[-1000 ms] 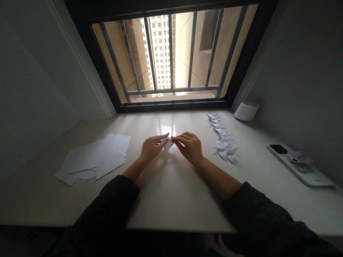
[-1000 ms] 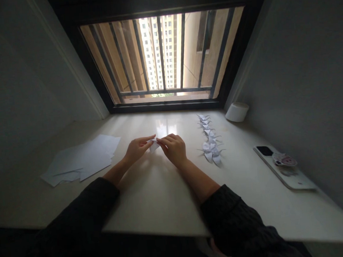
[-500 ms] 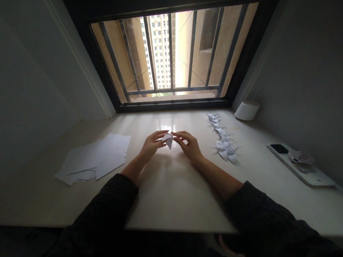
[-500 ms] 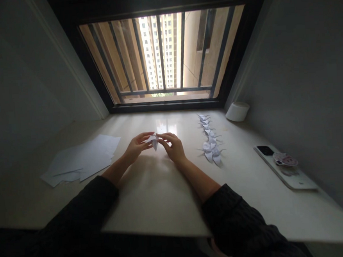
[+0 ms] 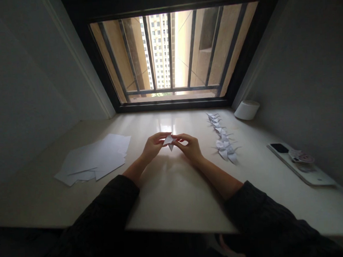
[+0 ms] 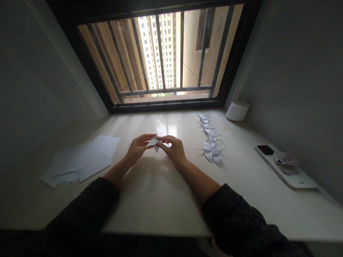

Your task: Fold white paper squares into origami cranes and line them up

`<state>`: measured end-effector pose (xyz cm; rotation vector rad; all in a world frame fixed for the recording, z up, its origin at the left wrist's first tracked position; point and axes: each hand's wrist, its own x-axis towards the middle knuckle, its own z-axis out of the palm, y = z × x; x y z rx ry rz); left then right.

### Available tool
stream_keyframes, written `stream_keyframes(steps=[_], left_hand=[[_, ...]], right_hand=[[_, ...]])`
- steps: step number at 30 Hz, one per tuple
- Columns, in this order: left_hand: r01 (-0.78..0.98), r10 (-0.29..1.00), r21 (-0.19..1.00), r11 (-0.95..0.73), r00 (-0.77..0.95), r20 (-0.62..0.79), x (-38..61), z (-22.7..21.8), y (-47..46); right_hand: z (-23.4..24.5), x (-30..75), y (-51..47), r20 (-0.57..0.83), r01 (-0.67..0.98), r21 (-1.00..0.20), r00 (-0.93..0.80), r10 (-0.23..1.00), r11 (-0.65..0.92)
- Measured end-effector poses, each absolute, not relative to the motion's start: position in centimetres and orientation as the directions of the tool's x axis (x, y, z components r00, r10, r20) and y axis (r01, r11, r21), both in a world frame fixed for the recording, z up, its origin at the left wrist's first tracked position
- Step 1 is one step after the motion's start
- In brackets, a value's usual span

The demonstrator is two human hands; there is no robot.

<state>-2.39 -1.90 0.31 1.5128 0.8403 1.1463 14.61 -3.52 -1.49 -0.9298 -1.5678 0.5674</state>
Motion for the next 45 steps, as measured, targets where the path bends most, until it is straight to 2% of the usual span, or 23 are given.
stream_keyframes(steps=[4,7,11,16,18,29,36,39,42,45], left_hand=[[-0.099,0.894,0.950,-0.295,0.322,0.311,-2.2,0.0,-1.8],[-0.063,0.876,0.939,-0.338,0.345,0.338,-2.3,0.0,-1.7],[0.137,0.849,0.884,-0.448,0.375,0.372,-2.6,0.4,-2.1],[0.472,0.810,0.659,-0.586,0.319,0.492,-2.5,1.3,-3.6],[0.542,0.796,0.595,-0.594,0.292,0.530,-2.3,1.6,-4.0],[0.569,0.766,0.552,-0.610,0.245,0.594,-2.3,0.9,-3.9],[0.537,0.778,0.587,-0.606,0.245,0.579,-2.2,1.5,-4.2],[0.486,0.823,0.678,-0.551,0.183,0.538,-2.2,1.5,-3.7],[0.296,0.924,0.879,-0.374,0.201,0.326,-2.1,0.8,-2.9],[0.136,0.947,0.972,-0.192,0.284,0.148,-1.9,0.1,-2.5]], right_hand=[[-1.6,14.6,-3.4,0.560,0.206,-0.812,0.008,0.829,0.546],[-1.6,14.7,-3.2,0.518,0.185,-0.843,0.027,0.855,0.505],[-1.6,14.8,-3.0,0.474,0.192,-0.868,0.043,0.879,0.459],[-1.6,14.9,-3.1,0.491,0.250,-0.850,0.058,0.869,0.464],[-1.5,14.9,-3.2,0.501,0.280,-0.839,0.061,0.864,0.467],[-1.7,14.8,-3.1,0.447,0.279,-0.871,0.105,0.888,0.405],[-1.5,14.8,-3.0,0.421,0.213,-0.896,0.123,0.899,0.391],[-1.3,14.7,-3.1,0.391,0.119,-0.919,0.137,0.910,0.377],[-1.1,14.6,-3.2,0.353,0.032,-0.936,0.139,0.925,0.352],[-1.1,14.5,-3.2,0.343,0.011,-0.939,0.122,0.931,0.344]])
